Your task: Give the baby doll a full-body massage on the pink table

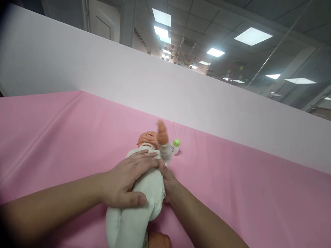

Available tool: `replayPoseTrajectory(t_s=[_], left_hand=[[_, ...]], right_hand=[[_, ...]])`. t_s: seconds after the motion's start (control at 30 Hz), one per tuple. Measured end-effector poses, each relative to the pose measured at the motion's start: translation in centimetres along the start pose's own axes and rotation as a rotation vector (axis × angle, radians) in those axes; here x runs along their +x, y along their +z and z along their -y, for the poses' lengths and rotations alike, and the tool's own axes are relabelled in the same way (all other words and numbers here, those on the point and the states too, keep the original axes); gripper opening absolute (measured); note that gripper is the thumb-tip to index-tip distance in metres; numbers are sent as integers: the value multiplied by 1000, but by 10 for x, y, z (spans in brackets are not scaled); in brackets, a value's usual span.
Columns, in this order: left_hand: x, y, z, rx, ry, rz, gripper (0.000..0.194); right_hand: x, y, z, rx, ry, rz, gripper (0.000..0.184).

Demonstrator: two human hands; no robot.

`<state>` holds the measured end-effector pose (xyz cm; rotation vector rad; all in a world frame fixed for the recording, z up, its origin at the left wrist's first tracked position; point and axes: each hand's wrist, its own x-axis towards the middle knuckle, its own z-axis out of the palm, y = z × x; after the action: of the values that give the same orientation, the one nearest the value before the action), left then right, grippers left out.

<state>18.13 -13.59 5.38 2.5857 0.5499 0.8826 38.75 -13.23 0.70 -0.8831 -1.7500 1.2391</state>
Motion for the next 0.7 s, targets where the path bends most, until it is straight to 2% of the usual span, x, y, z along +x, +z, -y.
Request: replayPoseTrajectory(t_s=[0.07,0.13,0.23,0.3,0.37,0.43,0.53,0.6,0.7], left_hand=[[-2,1,1,-36,-54,-18,98],[-3,2,4,-68,-98,-34,94],[0,4,12,26,-247,-166,66],[3,0,18,136,-391,-305,44],[5,-8,26,203,-540,-353,34],[5,-21,36,208,-687,-269,46],[-1,-36,49,31,-826,-10,64],[-5,-37,53,-269,-786,148,64],[-5,-25,49,-851,-569,275,58]], right_hand=[[-2,0,1,278,156,71,81],[-2,-2,4,427,274,107,68],[-2,-5,9,530,360,76,52],[-3,-7,9,548,358,28,51],[-4,-8,8,532,326,-29,56],[-6,-10,7,504,297,-83,59],[-11,-14,9,466,264,-155,59],[-15,-20,12,407,236,-192,61],[-24,-30,18,287,187,-202,66]])
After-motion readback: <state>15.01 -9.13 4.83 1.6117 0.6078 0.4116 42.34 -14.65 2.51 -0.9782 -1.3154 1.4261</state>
